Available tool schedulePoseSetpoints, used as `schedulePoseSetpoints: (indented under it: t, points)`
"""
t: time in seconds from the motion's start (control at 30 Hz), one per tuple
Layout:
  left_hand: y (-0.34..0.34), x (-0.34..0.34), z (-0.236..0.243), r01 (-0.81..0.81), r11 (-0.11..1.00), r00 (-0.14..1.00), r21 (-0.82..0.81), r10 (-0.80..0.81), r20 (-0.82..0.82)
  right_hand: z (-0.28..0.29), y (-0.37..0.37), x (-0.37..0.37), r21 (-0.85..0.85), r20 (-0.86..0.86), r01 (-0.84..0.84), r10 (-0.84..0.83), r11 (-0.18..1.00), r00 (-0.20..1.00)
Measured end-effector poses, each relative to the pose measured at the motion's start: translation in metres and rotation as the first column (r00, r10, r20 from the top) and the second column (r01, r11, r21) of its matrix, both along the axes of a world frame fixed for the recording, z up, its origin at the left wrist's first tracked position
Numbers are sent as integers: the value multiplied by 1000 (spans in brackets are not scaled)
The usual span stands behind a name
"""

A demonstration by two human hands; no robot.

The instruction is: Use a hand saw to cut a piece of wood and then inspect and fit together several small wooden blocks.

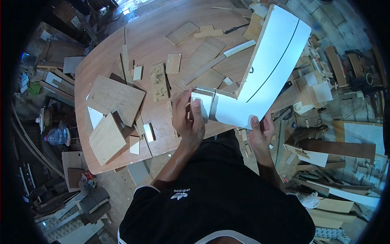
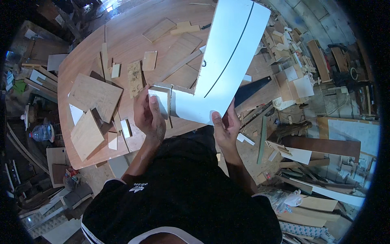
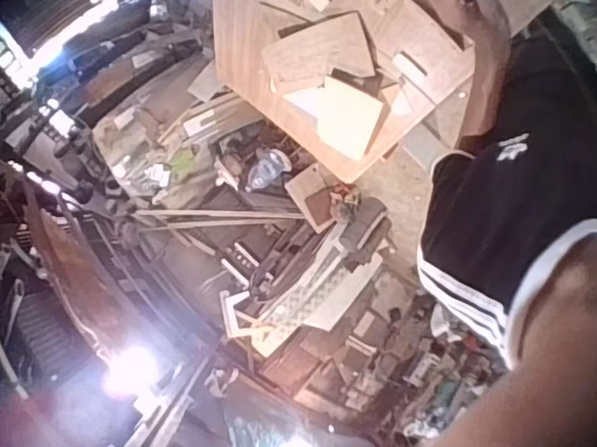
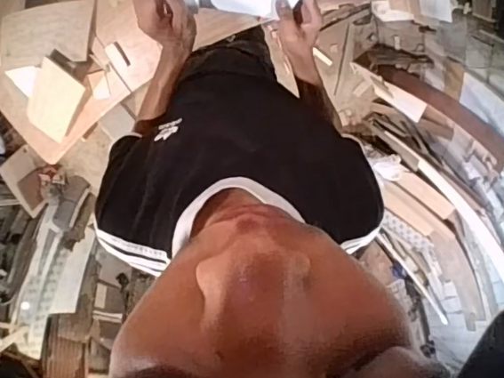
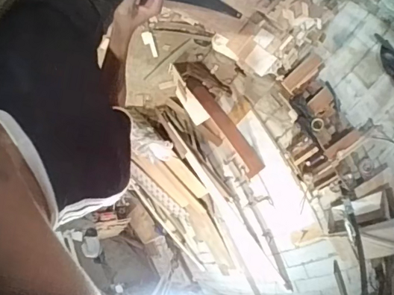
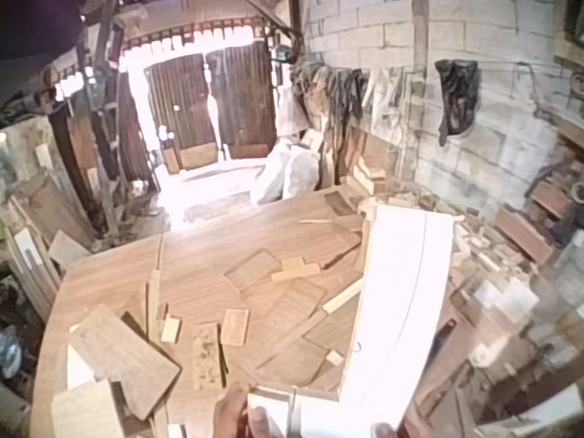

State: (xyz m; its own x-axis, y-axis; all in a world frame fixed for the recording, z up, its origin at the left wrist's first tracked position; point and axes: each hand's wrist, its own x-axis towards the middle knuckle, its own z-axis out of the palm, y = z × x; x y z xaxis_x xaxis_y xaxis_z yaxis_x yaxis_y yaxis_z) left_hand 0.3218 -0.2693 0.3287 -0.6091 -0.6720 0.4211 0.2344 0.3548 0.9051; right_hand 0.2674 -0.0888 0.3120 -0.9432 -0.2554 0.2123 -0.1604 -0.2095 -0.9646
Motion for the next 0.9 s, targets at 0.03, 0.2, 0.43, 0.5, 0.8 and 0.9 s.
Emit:
schedulePoseSetpoints:
  t: [0.03,0.2,0.43,0.5,0.8,0.9]
  points:
    - [-2,1,-1,-3,1000,1000,0,3,0,0,-1,0,-12,10,20,-19,1000,1000]
    - [-16,0,-11,-14,923,999,-384,30,35,-3,1,-2,-30,38,-8,9,1000,999]
    - [-10,-4,-1,5,904,996,-428,35,84,-3,-5,-3,-3,37,29,-29,1000,999]
    - [-6,-2,-4,61,981,988,-182,-33,153,-2,-6,-3,-10,38,25,-25,1000,999]
    - [-2,1,-5,7,981,1000,-194,-6,3,2,-8,-2,-45,41,16,-14,999,999]
    - [-3,-1,-5,4,986,1000,-164,-9,-27,3,-8,-1,-8,14,14,-14,1000,1000]
